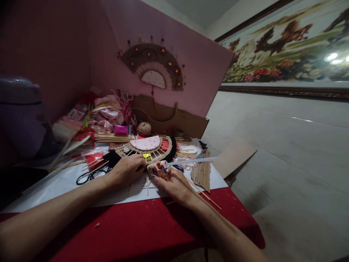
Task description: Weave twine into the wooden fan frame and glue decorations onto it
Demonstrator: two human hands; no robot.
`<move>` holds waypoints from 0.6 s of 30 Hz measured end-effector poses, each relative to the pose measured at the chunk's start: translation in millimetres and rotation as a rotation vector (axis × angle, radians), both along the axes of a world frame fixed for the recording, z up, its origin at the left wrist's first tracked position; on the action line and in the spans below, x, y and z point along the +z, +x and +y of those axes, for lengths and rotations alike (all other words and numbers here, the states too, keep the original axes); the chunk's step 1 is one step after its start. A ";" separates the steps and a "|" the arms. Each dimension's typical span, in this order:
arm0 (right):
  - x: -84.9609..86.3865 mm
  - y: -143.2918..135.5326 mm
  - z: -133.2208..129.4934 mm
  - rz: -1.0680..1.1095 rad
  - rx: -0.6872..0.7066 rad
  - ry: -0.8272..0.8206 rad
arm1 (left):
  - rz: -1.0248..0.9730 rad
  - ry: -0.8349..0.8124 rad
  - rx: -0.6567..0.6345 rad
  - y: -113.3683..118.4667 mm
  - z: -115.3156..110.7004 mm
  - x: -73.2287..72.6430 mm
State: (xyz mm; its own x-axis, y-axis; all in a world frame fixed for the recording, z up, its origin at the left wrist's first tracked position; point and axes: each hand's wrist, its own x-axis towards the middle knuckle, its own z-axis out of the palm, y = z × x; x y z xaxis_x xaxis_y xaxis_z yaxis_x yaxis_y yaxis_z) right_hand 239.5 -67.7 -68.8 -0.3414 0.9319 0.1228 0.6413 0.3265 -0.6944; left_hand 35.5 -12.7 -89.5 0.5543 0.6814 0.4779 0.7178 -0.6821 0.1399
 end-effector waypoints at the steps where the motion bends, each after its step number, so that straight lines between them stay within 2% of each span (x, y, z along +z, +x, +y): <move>1: -0.1 -0.1 0.0 0.000 0.000 0.000 | 0.001 -0.003 0.001 0.0 -0.3 0.3; 10: 2.2 -1.7 -4.7 0.026 -0.001 0.025 | 0.014 0.018 0.029 0.5 0.8 -0.1; 18: -3.1 2.8 -0.6 0.040 -0.001 -0.032 | -0.008 0.026 0.016 0.1 2.0 -2.0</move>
